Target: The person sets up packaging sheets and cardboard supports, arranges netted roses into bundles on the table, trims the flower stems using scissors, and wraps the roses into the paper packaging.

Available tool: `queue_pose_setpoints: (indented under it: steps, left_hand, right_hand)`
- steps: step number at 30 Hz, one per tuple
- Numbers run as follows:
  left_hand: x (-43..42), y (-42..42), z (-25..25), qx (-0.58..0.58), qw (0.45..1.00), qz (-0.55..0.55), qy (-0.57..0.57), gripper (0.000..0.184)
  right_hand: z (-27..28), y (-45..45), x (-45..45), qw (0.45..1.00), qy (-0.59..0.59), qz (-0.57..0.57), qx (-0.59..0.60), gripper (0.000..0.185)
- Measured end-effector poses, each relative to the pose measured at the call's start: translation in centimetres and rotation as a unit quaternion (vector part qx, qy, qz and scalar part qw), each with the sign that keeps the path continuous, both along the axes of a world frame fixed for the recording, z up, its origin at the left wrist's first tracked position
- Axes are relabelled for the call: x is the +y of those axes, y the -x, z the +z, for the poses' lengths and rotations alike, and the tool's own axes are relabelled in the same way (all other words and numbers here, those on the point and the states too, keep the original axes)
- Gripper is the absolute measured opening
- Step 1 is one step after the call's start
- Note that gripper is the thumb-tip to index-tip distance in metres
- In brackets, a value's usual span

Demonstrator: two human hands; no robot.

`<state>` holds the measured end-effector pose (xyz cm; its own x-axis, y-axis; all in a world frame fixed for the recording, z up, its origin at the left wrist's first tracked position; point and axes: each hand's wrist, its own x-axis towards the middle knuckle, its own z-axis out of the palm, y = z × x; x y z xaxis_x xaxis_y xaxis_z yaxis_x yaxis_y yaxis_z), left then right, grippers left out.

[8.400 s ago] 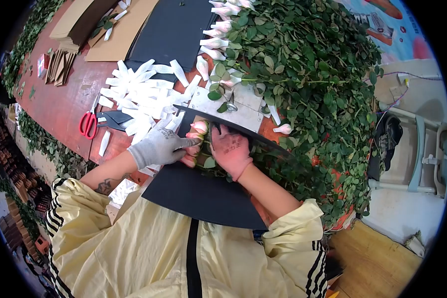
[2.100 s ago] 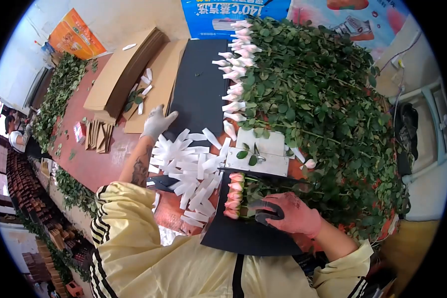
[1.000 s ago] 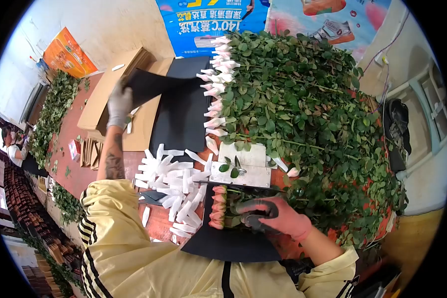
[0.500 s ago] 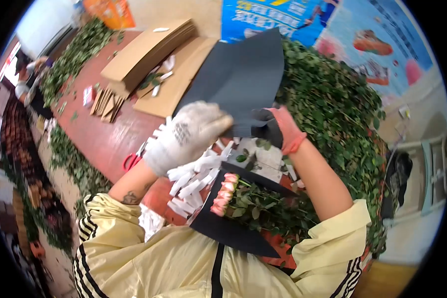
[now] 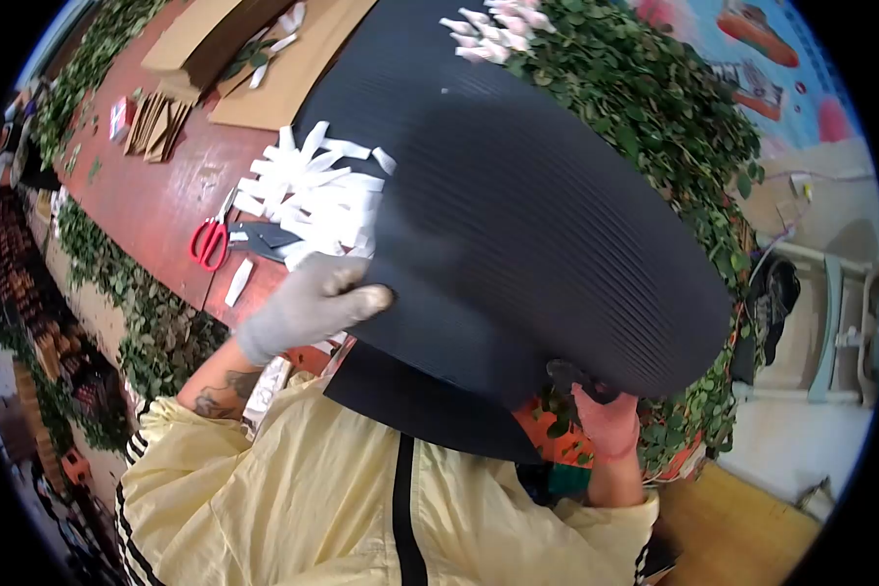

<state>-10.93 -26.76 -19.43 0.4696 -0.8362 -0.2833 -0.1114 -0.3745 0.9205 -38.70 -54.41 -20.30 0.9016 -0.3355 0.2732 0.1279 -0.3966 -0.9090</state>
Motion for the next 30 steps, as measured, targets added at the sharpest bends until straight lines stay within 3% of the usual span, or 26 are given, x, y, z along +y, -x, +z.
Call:
queue_pose_setpoints:
  steps: [1,2,3,4,6,7,8,9,11,12,13,15,16,18,20,22,23,24,25,26,28,30]
  left_hand:
    - [-0.5,1.0,-1.2,-0.008,1.000,0.021,-0.011,0.039]
    - [-0.7,1.3,-2.3,-0.039,0.999,-0.003,-0.028,0.042]
    - [-0.8,1.4,-3.5,-0.025,0.998,-0.021,-0.061,0.044]
    - [-1.0,1.5,-4.5,-0.010,0.995,-0.041,-0.092,0.047]
    - [-1.4,1.2,-5.5,0.029,0.991,-0.049,-0.120,0.049]
    - [-1.8,1.0,-6.1,0.065,0.985,-0.060,-0.147,0.051]
    - [-1.7,0.9,-9.6,0.080,0.988,-0.049,-0.121,0.052]
    - [-1.7,0.3,-9.3,0.104,0.979,-0.072,-0.161,0.053]
    - [-1.5,-0.1,-10.6,0.125,0.968,-0.092,-0.199,0.053]
    - [-1.2,0.4,-13.9,0.069,0.977,-0.082,-0.185,0.053]
    - [-0.8,0.7,-15.6,0.013,0.983,-0.070,-0.172,0.052]
    - [-0.8,0.1,-8.6,-0.014,0.965,-0.108,-0.241,0.049]
    - [-1.0,0.9,-8.8,-0.159,0.943,-0.128,-0.261,0.044]
    - [1.3,2.5,-7.7,-0.302,0.936,-0.065,-0.169,0.043]
    - [4.5,0.3,-6.3,-0.274,0.956,0.106,0.015,0.039]
    - [9.1,-4.8,-7.2,-0.267,0.916,0.265,-0.142,0.036]
    - [11.4,-8.2,-7.2,-0.188,0.902,0.313,-0.233,0.042]
    - [14.4,-10.9,-9.9,-0.347,0.858,0.357,-0.129,0.039]
    - [17.0,-12.5,-13.2,-0.400,0.794,0.407,-0.210,0.043]
    - [18.5,-14.2,-14.0,-0.415,0.773,0.405,-0.257,0.047]
    - [20.4,-17.8,-15.0,-0.416,0.756,0.449,-0.230,0.049]
    - [21.6,-22.4,-15.2,-0.455,0.707,0.439,-0.316,0.052]
  right_hand:
    - [2.0,-0.7,0.7,0.947,0.254,-0.040,0.192,0.062]
    - [4.0,-1.2,1.1,0.795,0.485,-0.078,0.357,0.054]
    - [5.7,-1.1,1.4,0.795,0.486,-0.070,0.356,0.054]
    - [7.6,-0.8,1.6,0.850,0.395,-0.143,0.318,0.045]
    - [9.1,-1.9,2.1,0.888,0.296,-0.219,0.277,0.038]
    - [9.2,-4.6,2.8,0.944,0.306,-0.012,0.124,0.035]
    - [8.4,-6.7,3.7,0.947,0.306,0.086,0.039,0.034]
    - [7.7,-8.8,4.6,0.935,0.296,0.192,-0.038,0.034]
    - [1.1,-11.9,6.5,0.876,0.375,0.302,0.031,0.038]
    - [-1.9,-12.5,6.8,0.836,0.410,0.358,0.064,0.040]
    - [-4.6,-12.3,6.7,0.835,0.409,0.363,0.061,0.040]
    - [-9.0,-12.9,7.5,0.769,0.490,0.392,0.120,0.044]
    - [-9.9,-13.2,7.5,0.747,0.501,0.408,0.155,0.044]
    - [-10.9,-13.7,7.1,0.697,0.520,0.438,0.230,0.046]
    - [-10.8,-14.9,8.0,0.691,0.525,0.450,0.210,0.050]
    - [-9.0,-15.5,8.4,0.754,0.506,0.411,0.085,0.051]
    - [-9.6,-15.0,8.3,0.752,0.506,0.413,0.089,0.051]
    - [-10.6,-14.2,7.9,0.720,0.505,0.434,0.195,0.055]
    - [-11.1,-14.2,7.5,0.682,0.501,0.445,0.292,0.058]
    - [-11.0,-14.5,7.3,0.684,0.508,0.437,0.288,0.058]
    - [-10.5,-14.5,7.6,0.708,0.510,0.435,0.223,0.062]
    - [-9.6,-14.7,7.9,0.696,0.521,0.431,0.241,0.066]
